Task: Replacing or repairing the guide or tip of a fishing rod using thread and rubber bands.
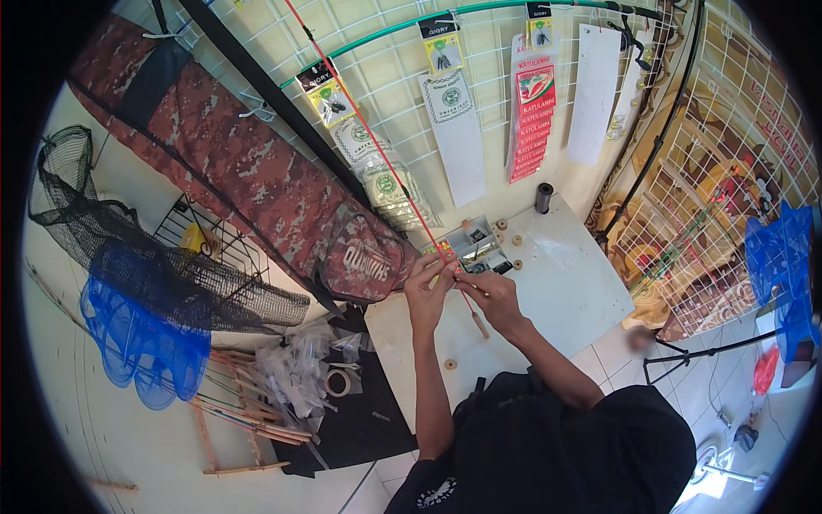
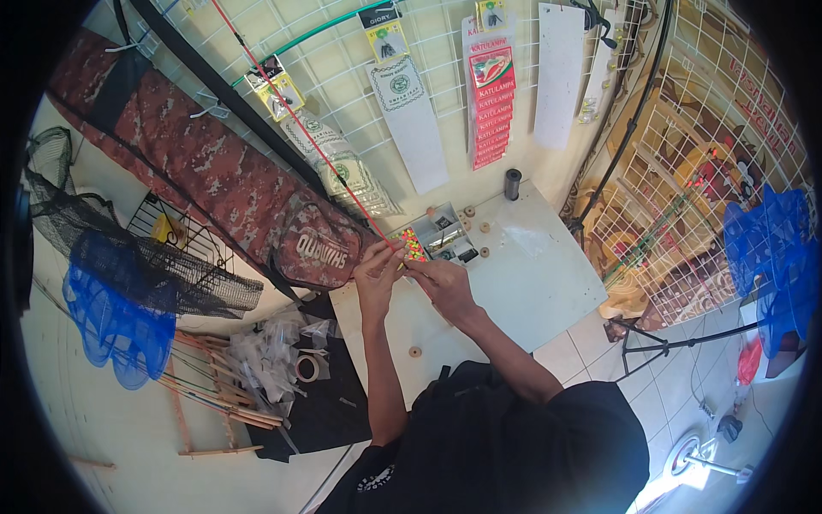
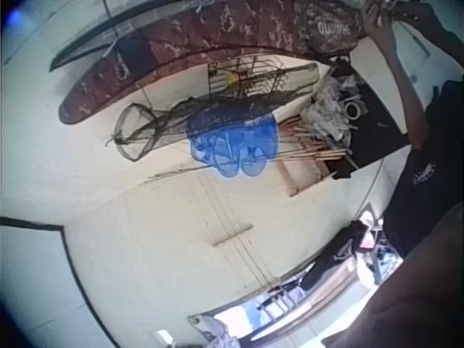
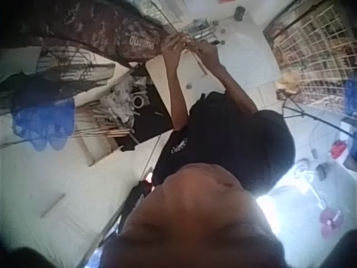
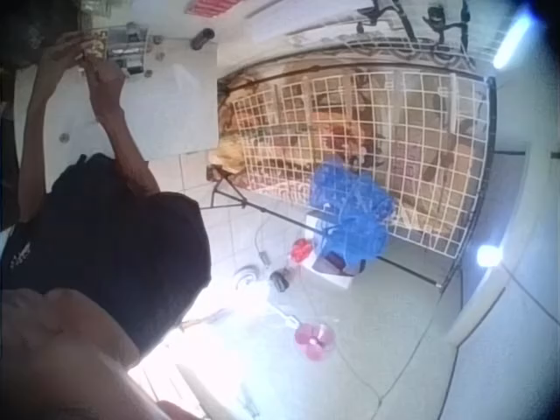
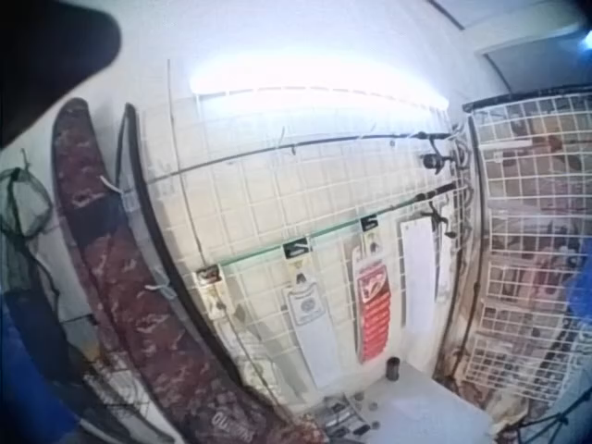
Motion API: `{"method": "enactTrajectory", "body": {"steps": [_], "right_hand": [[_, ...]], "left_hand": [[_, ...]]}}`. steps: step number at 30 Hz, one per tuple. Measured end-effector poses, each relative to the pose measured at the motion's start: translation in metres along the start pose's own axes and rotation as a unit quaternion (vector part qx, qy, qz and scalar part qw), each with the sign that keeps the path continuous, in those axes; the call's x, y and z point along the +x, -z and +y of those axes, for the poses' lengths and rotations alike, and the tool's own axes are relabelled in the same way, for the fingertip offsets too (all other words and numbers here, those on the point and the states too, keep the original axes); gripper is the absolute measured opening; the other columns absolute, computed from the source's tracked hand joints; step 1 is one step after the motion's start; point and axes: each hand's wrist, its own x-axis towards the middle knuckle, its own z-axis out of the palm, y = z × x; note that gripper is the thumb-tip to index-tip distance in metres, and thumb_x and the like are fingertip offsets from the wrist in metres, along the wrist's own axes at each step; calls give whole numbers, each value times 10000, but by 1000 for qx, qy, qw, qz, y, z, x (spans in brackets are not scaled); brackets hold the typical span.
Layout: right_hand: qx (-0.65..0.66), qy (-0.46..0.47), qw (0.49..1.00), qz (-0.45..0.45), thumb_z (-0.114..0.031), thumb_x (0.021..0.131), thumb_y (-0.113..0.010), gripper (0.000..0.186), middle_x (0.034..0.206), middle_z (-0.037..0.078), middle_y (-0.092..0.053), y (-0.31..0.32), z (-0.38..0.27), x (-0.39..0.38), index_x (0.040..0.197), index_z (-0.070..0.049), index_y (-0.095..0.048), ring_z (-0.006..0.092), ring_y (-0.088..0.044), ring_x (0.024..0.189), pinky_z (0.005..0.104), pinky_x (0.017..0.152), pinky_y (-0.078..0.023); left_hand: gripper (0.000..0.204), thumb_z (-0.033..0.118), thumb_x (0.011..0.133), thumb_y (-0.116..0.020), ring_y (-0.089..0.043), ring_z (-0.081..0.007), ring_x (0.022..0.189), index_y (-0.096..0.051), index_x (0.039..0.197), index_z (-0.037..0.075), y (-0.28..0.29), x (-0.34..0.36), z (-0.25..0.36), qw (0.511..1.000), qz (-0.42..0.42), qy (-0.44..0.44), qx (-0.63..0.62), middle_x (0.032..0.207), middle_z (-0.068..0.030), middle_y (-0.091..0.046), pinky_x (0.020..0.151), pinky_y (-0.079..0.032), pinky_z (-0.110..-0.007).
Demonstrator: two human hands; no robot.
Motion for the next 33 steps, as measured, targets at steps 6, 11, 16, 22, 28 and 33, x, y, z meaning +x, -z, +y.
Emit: {"method": "enactTrajectory", "body": {"steps": [6,11,16,22,28,33], "right_hand": [[-73,90,993,26,-100,774,-737,194,752,83,-688,-6,5,2,960,-55,-705,221,-659,644,328,572,-509],[-176,163,971,4,-101,739,-686,220,726,44,-669,-1,2,4,956,-107,-716,170,-625,565,297,483,-467],[-171,170,970,-14,-100,734,-670,212,733,19,-669,1,4,4,936,-138,-724,155,-619,558,288,477,-461],[-67,83,994,5,-110,779,-718,115,797,40,-694,12,5,8,892,-117,-740,175,-640,597,282,524,-494],[-70,34,997,13,-75,769,-749,131,840,70,-704,62,-31,51,899,-93,-752,150,-653,716,255,643,-521],[171,-106,977,-70,-67,795,-745,168,868,71,-713,81,-57,91,940,15,-721,95,-630,808,237,722,-473]], "left_hand": [[193,105,886,-668,-582,-136,968,-715,1056,26,4,3,-12,999,2,-30,15,1097,-73,-583,716,-549,-245],[193,91,878,-671,-578,-138,988,-716,1056,30,3,1,-5,1000,5,0,15,1110,-81,-582,754,-548,-258],[195,90,879,-672,-583,-139,968,-714,1060,32,6,0,-8,1000,0,-19,16,1110,-87,-578,720,-550,-246],[217,104,888,-669,-592,-115,912,-700,1088,27,4,-4,1,999,-6,32,-12,1078,-57,-581,730,-542,-229],[218,99,892,-665,-586,-93,880,-697,1096,28,5,-6,4,1000,-8,24,3,1028,-43,-594,734,-538,-224],[214,94,891,-666,-584,-94,874,-701,1092,29,0,-11,7,1000,-6,18,23,1007,-48,-607,726,-531,-220]]}}
